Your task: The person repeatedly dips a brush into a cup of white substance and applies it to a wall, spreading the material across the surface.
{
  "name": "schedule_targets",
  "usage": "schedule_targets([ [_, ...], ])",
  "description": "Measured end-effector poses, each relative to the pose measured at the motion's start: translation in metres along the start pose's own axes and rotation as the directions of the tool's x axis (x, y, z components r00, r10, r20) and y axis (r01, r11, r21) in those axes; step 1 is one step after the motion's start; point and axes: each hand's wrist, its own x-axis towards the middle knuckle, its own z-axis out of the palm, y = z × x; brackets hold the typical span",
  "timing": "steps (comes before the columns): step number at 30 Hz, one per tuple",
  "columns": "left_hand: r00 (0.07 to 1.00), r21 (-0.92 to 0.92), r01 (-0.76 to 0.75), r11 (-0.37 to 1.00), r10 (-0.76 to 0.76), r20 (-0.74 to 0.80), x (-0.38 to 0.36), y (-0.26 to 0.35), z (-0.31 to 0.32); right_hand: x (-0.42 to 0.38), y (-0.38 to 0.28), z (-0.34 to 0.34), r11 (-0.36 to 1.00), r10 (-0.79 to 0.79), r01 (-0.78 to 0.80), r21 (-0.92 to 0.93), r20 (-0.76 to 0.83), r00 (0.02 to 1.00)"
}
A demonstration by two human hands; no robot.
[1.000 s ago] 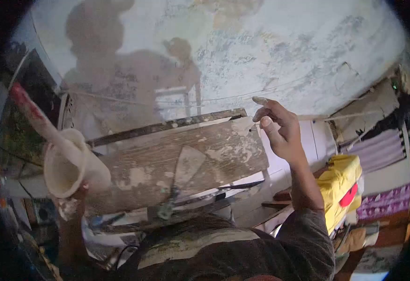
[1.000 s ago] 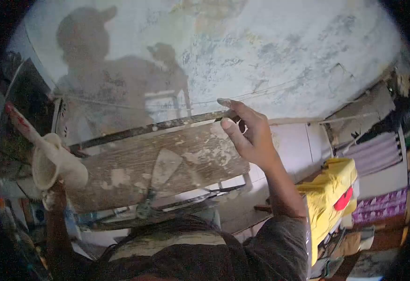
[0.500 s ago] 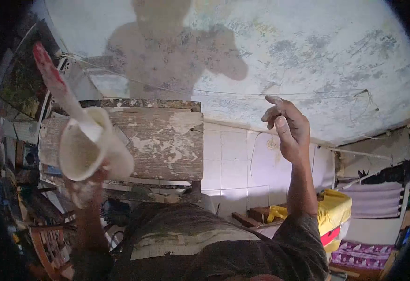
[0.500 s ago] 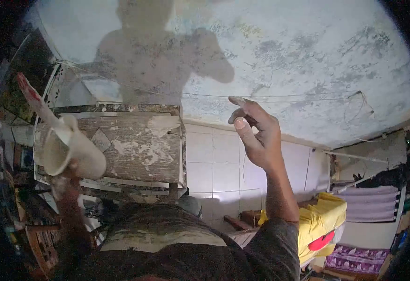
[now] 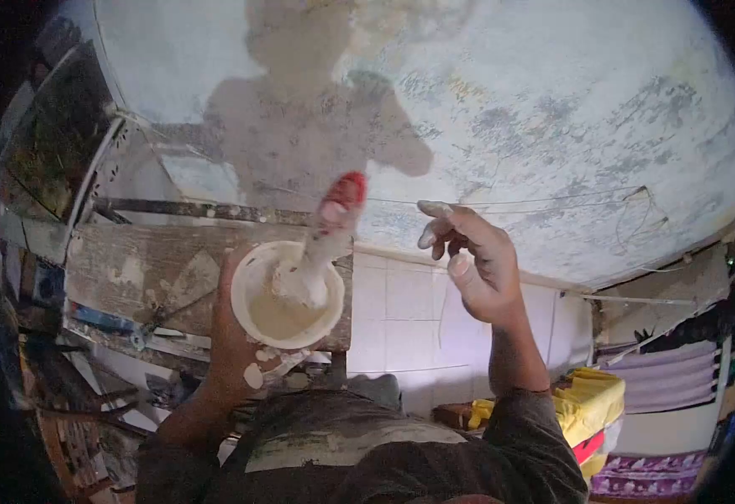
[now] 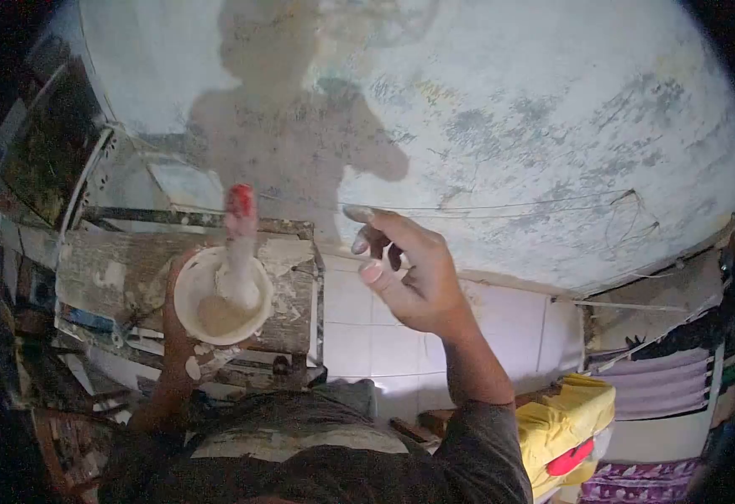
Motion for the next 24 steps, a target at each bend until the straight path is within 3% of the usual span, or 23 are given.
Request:
schedule_targets([
  [1,1.0,-0.021,0.01,1.0,-0.011,-0.012,0.001,-0.002,0.0,0.002,-0.001,0.003,1.0,-0.007,0.006,0.02,0.037,0.999],
  [3,0.983,0.452,-0.181,0.874,0.141,0.12,-0.002,-0.009,-0.001,0.009,-0.008,0.008,0.997,0.082,-0.081,-0.01,0.155,0.985],
  [5,0.991,0.419,-0.132,0.898,0.11,0.077,-0.007,-0.017,0.002,0.016,-0.003,0.016,0.998,-0.055,0.058,-0.007,0.216,0.975],
  [7,0.996,0.395,-0.091,0.914,0.073,0.059,-0.011,-0.024,0.01,0.021,0.001,0.017,0.999,-0.046,0.051,-0.011,0.285,0.958],
  [9,0.983,0.551,-0.175,0.816,0.176,0.051,-0.014,-0.031,0.02,0.022,0.016,0.017,0.984,-0.179,0.172,0.05,0.309,0.934],
  [10,0.984,0.545,-0.169,0.821,0.17,0.049,-0.014,-0.037,0.028,0.025,0.009,0.013,0.988,-0.131,0.091,0.128,0.356,0.925],
  [12,0.982,0.323,0.018,0.946,0.045,-0.186,-0.015,-0.054,0.048,0.022,0.017,0.002,0.989,-0.078,0.018,0.145,0.414,0.907],
  [13,0.979,0.309,0.032,0.95,0.033,-0.203,-0.013,-0.059,0.061,0.021,0.024,-0.004,0.985,-0.039,-0.044,0.164,0.468,0.883],
  [14,0.982,0.374,0.019,0.927,0.052,-0.179,-0.011,-0.064,0.073,0.021,0.031,-0.008,0.961,-0.15,0.042,0.274,0.386,0.91],
  [15,0.985,0.437,0.009,0.899,0.067,-0.157,-0.008,-0.072,0.087,0.021,0.039,-0.02,0.959,-0.145,0.026,0.282,0.409,0.901],
  [16,0.974,0.183,-0.018,0.983,0.059,-0.217,-0.005,-0.083,0.102,0.022,0.049,-0.032,0.956,-0.175,0.044,0.29,0.446,0.878],
  [17,0.97,0.179,-0.004,0.984,0.047,-0.239,-0.004,-0.097,0.115,0.02,0.06,-0.044,0.952,-0.201,0.057,0.3,0.474,0.857],
  [19,0.959,0.46,0.04,0.887,0.095,-0.268,0.003,-0.127,0.134,0.015,0.082,-0.072,0.959,-0.223,0.1,0.265,0.489,0.843],
  [24,0.959,0.447,0.052,0.893,0.081,-0.272,0.042,-0.17,0.202,0.006,0.112,-0.142,0.939,-0.327,0.205,0.275,0.541,0.775],
])
